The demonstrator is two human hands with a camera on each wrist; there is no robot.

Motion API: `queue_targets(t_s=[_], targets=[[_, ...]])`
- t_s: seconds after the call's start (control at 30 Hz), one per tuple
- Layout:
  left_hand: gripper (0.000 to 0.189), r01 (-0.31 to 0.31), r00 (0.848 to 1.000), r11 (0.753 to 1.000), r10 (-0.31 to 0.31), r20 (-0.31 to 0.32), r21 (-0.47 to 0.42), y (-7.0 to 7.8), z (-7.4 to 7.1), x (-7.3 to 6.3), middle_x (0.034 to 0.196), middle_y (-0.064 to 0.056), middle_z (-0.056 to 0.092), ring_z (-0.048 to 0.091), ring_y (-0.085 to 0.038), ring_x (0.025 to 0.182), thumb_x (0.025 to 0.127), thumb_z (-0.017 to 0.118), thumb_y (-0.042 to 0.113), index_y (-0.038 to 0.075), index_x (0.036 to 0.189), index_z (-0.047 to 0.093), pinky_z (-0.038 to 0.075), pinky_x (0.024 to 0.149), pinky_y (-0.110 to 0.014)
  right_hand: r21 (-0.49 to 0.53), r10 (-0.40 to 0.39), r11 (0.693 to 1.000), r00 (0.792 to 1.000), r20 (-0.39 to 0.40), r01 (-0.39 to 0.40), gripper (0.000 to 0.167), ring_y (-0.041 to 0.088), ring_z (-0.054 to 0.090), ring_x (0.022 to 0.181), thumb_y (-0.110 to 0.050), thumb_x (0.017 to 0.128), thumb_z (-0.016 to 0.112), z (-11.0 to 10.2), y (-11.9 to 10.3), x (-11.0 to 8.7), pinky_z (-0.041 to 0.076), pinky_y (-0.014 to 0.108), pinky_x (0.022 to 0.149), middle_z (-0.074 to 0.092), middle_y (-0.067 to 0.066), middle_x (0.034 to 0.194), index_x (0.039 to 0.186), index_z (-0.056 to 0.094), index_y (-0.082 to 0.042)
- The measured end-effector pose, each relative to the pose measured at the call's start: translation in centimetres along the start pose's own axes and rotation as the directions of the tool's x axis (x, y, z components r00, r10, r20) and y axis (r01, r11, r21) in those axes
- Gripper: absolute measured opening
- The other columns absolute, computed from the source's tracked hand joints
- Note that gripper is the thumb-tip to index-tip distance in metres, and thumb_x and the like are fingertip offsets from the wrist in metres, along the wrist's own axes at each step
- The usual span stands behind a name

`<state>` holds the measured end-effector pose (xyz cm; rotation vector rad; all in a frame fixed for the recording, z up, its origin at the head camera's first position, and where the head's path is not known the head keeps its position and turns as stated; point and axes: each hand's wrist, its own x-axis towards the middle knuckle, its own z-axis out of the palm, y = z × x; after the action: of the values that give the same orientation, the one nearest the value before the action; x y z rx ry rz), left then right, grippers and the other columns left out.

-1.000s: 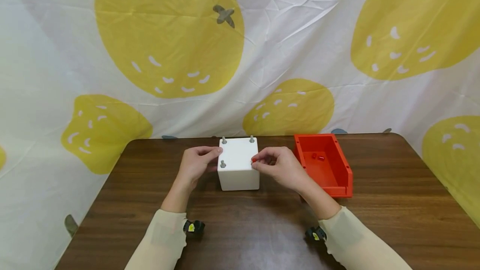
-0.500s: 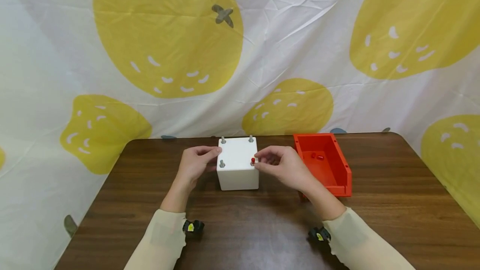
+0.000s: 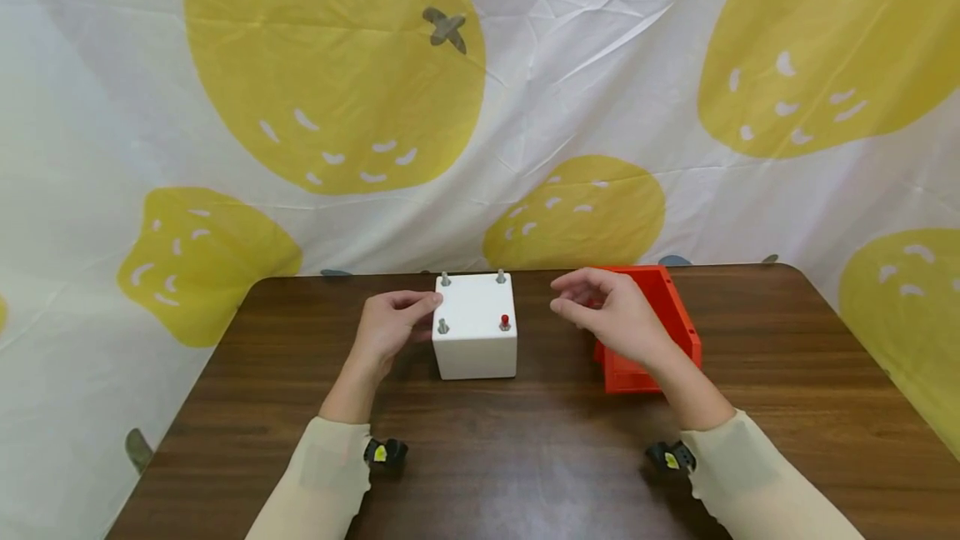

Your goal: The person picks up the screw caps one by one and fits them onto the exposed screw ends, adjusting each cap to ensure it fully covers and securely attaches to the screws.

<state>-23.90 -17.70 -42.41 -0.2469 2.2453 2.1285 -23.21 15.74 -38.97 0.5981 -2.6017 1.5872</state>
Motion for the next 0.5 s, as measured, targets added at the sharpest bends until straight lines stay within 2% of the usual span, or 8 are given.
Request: queue_targets(t_s=[0.17,0.5], targets=[[0.034,0.006,1.000,1.000,-0.006,-0.005,0.007,0.0,-0.1,0.0,0.121,-0.016,0.074,0.072,-0.029,0.103,0.097,0.082,0.024,-0.002,0.119,0.078,0.062,0.094,-0.051,0.001,0.016,1.000,1.000,-0.027,-0.016,0.027,0.034,0.069,0.090,-0.025,0.097,0.082,-1.7,0.5,0.0,0.061,0.029,0.070,0.074,0.008,0.101,0.120,0.075,-0.012],[0.033,0.007,1.000,1.000,-0.007,-0.005,0.022,0.1,0.0,-0.2,0.121,-0.016,0.074,0.073,-0.027,0.101,0.097,0.082,0.025,0.000,0.119,0.078,0.063,0.092,-0.050,-0.188,0.002,0.982,0.996,-0.093,-0.019,0.027,0.023,0.068,0.092,-0.020,0.102,0.075,-4.3,2.0,-0.1,0.061,0.027,0.069,0.075,0.006,0.105,0.125,0.072,-0.005]])
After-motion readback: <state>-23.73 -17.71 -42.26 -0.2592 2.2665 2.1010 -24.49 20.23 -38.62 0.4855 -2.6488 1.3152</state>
